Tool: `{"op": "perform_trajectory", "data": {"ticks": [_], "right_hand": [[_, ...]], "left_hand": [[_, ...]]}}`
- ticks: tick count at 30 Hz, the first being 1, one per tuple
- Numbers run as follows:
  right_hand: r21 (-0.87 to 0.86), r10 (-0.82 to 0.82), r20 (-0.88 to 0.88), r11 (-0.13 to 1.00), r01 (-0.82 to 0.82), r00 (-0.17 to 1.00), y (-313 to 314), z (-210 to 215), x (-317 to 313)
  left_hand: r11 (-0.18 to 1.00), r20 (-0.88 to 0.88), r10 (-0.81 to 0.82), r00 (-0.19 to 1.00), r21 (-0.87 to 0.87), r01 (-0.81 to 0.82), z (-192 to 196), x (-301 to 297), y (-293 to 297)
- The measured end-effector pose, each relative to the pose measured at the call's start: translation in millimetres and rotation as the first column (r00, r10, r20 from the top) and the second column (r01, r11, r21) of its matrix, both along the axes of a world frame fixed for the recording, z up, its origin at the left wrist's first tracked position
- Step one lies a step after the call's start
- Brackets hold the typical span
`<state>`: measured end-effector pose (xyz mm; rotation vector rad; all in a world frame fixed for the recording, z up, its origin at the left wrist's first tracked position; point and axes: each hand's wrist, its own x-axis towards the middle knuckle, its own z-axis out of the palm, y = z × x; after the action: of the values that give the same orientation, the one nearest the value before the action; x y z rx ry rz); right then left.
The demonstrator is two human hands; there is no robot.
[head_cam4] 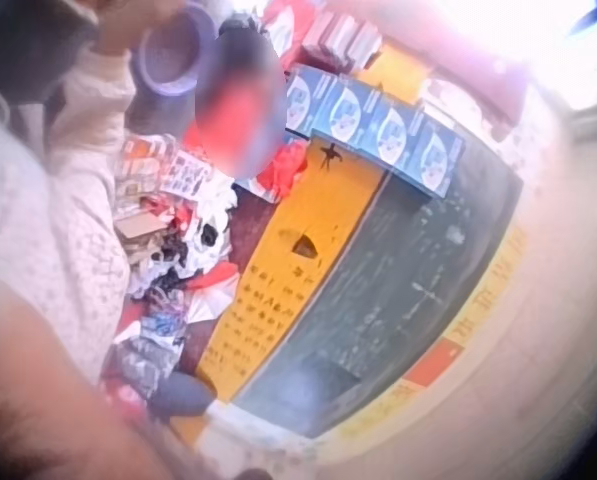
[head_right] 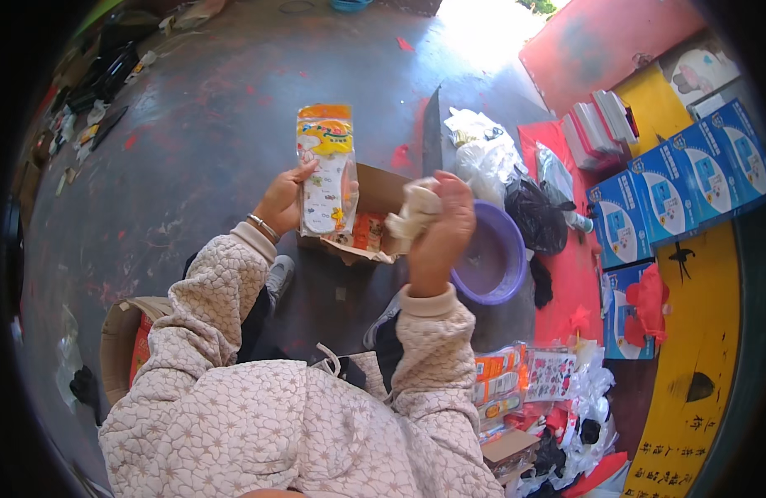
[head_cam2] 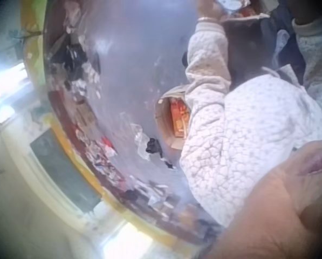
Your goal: The person sits on the floor and wipes the surfaces of several packaged items with a cloth, then places them into a cardboard box. The items include a plastic case and multiple snack-style pouches.
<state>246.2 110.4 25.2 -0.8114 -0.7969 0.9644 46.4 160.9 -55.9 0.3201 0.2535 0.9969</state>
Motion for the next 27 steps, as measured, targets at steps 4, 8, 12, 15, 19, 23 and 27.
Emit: {"op": "perform_trajectory", "data": {"ticks": [4, 8, 12, 15, 19, 23, 27], "right_hand": [[0.352, -0.203, 0.831, 0.913, -0.207, 0.518, -9.3, -17.1, -50.6], [0.271, -0.110, 0.895, 0.904, -0.330, 0.432, 4.1, -43.0, -55.1], [0.291, -0.160, 0.884, 0.924, -0.249, 0.438, 21.9, -36.2, -43.4], [0.304, -0.222, 0.877, 0.943, -0.134, 0.426, 38.6, -37.0, -23.1], [0.429, -0.444, 0.882, 0.895, 0.120, 0.156, 75.9, -55.4, 23.8], [-0.046, -0.215, 0.748, 0.927, 0.371, 0.628, 67.0, -31.4, 30.6], [0.196, -0.174, 0.780, 0.980, 0.028, 0.601, 36.7, -27.9, -12.3]], "left_hand": [[0.995, 0.007, -0.086, 0.996, 0.044, 0.085, 15.3, 18.4, -20.0], [0.990, -0.189, -0.059, 0.980, 0.112, 0.081, 11.3, 21.8, -36.8], [0.971, -0.182, -0.226, 0.957, 0.029, 0.235, 6.6, 17.7, -41.6], [0.945, -0.270, -0.312, 0.911, 0.009, 0.326, -4.4, 19.8, -41.6], [0.915, -0.370, -0.340, 0.864, 0.081, 0.395, -0.5, 17.0, -50.0], [0.918, -0.443, -0.286, 0.850, 0.127, 0.375, -1.7, 10.6, -50.6], [0.901, -0.491, -0.263, 0.831, 0.182, 0.393, 6.9, 20.3, -52.8]]}}
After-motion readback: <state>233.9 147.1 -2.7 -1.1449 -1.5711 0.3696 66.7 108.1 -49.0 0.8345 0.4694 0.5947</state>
